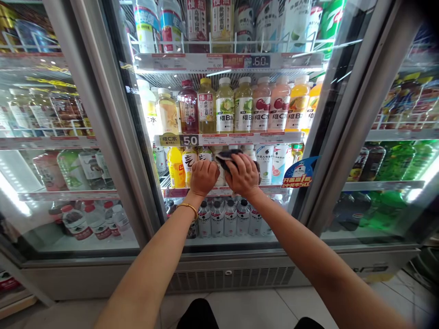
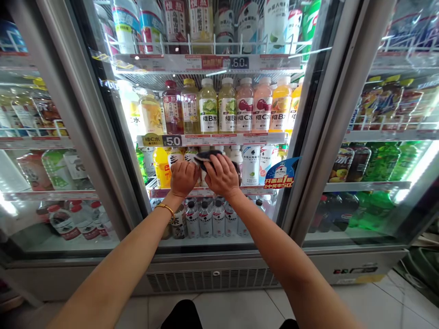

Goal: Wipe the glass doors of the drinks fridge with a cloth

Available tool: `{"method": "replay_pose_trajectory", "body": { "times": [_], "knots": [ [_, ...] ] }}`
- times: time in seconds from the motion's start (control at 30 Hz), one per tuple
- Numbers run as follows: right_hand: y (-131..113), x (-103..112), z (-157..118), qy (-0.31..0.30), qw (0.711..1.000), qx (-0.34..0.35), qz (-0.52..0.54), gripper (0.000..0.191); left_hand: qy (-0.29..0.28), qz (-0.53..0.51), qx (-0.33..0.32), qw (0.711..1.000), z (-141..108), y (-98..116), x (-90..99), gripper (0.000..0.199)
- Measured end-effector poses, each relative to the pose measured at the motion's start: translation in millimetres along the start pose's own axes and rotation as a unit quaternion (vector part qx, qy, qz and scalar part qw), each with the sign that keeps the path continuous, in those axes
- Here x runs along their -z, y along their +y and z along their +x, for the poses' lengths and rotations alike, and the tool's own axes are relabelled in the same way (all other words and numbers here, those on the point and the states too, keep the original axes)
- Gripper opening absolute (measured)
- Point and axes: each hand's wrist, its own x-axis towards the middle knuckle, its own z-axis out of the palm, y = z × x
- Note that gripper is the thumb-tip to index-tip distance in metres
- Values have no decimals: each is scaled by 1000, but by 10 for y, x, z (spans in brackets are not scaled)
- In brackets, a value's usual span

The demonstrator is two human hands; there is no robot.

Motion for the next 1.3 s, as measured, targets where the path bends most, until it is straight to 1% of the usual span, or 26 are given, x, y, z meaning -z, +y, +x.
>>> {"method": "replay_pose_trajectory", "body": {
  "times": [0.07,0.13,0.2,0.23,0.27,0.33,0.4,0.43,0.47,0.5,0.57,0.6,0.7,0.8,0.87,0.9,0.93,0.97,1.0,1.03,1.1,1.17,1.2,1.23,1.27,1.3],
  "knots": [
    [84,88,-248,-32,997,65,37,37,-4,-4,-3,1000,-1,0,-1,19],
    [265,185,-481,-66,987,120,81,37,4,5,-10,1000,6,9,3,19],
    [490,266,-618,-88,982,142,91,35,25,23,-17,999,15,21,7,17],
    [597,294,-632,-85,986,121,75,34,35,30,-20,999,18,27,8,15],
    [685,310,-605,-74,992,85,57,34,43,35,-21,998,19,32,9,14],
    [778,295,-443,-28,999,-29,18,35,46,34,-20,998,16,36,10,14],
    [732,218,-188,28,988,-149,-12,36,35,27,-16,999,9,34,13,15],
    [660,162,-54,51,980,-192,-26,36,30,23,-16,999,6,32,14,15],
    [565,100,68,60,975,-213,-35,37,27,21,-16,999,3,30,15,15],
    [456,37,169,58,974,-215,-37,37,27,21,-17,999,0,28,16,15],
    [232,-68,277,37,981,-186,-32,38,29,24,-17,999,-1,29,14,14],
    [135,-102,278,24,986,-163,-28,38,27,26,-15,999,0,31,12,14],
    [-27,-101,101,-20,996,-83,-17,38,15,24,-12,1000,8,37,17,16],
    [57,46,-203,-95,995,32,18,37,-18,-15,-25,999,4,5,64,17],
    [235,181,-371,-152,978,124,72,35,-57,-43,-39,997,-19,-67,123,18],
    [343,244,-426,-175,966,158,104,35,-73,-46,-43,995,-37,-120,156,19],
    [450,295,-456,-185,960,172,124,33,-82,-41,-42,995,-60,-183,188,20],
    [547,329,-458,-177,962,166,126,32,-85,-30,-36,995,-85,-250,215,21],
    [621,344,-433,-159,970,141,114,32,-82,-17,-29,996,-111,-318,236,22],
    [663,336,-380,-131,982,100,89,32,-75,-4,-23,997,-137,-380,248,22],
    [634,256,-204,-59,998,-18,27,33,-47,15,-19,999,-181,-472,249,21],
    [458,114,22,11,990,-138,-17,35,-17,28,-22,999,-213,-512,229,20],
    [331,34,133,32,983,-179,-26,36,-8,32,-22,999,-225,-516,217,19],
    [189,-42,232,44,978,-201,-29,38,-6,33,-18,999,-235,-512,207,18],
    [44,-109,310,47,978,-203,-28,39,-12,31,-13,999,-243,-506,201,18],
    [-96,-163,362,44,981,-187,-25,38,-21,27,-7,999,-251,-500,197,18]
  ]
}}
